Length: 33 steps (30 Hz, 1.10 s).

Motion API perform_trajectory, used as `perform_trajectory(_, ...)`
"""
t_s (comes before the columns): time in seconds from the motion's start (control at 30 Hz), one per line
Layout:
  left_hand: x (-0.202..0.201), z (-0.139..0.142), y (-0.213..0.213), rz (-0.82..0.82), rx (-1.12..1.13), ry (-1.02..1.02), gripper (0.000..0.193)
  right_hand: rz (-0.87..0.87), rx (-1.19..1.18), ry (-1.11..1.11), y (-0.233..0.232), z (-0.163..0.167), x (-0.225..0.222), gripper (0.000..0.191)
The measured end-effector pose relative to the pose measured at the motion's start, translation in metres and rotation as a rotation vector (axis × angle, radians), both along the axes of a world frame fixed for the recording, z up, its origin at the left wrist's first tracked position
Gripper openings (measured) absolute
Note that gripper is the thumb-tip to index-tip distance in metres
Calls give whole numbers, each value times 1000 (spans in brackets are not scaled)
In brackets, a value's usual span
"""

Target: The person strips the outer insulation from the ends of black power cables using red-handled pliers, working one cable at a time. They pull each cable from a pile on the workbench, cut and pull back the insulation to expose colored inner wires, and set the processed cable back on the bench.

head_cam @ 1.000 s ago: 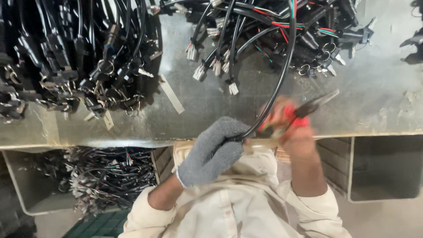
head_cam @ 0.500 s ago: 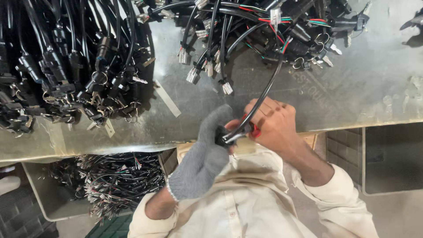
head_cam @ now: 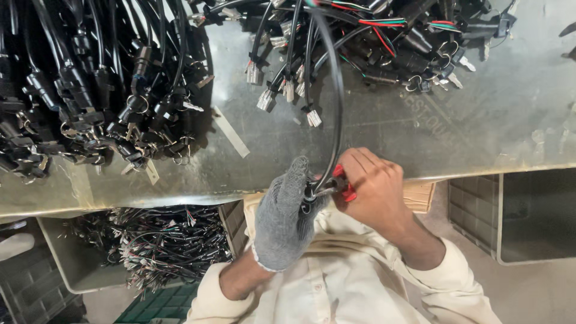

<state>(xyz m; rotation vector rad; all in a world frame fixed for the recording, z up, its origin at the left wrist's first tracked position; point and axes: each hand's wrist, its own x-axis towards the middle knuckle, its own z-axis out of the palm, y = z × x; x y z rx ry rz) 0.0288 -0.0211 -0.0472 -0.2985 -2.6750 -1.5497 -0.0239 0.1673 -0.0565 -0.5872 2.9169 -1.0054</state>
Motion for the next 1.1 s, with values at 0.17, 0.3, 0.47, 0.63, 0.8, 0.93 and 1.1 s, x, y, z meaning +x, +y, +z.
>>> perform_trajectory(0.17, 1, -5, 1, 33, -407, 188, 68, -51, 36, 76, -3, 1, 3, 33)
perform_trajectory(0.3, -5, -3, -5, 7, -527, 220, 74, -84, -89, 61, -9, 7, 7, 35)
perform_trajectory(0.47, -15, 15, -4, -21, -332, 132, 77, -107, -103, -50, -17, 6, 10, 34)
perform_trajectory(0.63, -21, 40, -15, -158, 55, -134, 70, -34, -177, 44, -13, -10, 4, 34)
perform_trajectory(0.8, -25, 47, -27, -337, 628, -784, 71, 243, -275, 57, 1, -24, -16, 34)
perform_trajectory(0.93, -21, 49, -26, -297, 423, -547, 66, 259, -319, 13, 1, -19, -17, 38)
perform_trajectory(1.1, -27, 40, -18, -69, -168, -109, 64, 34, -61, 99, -11, -10, -5, 34)
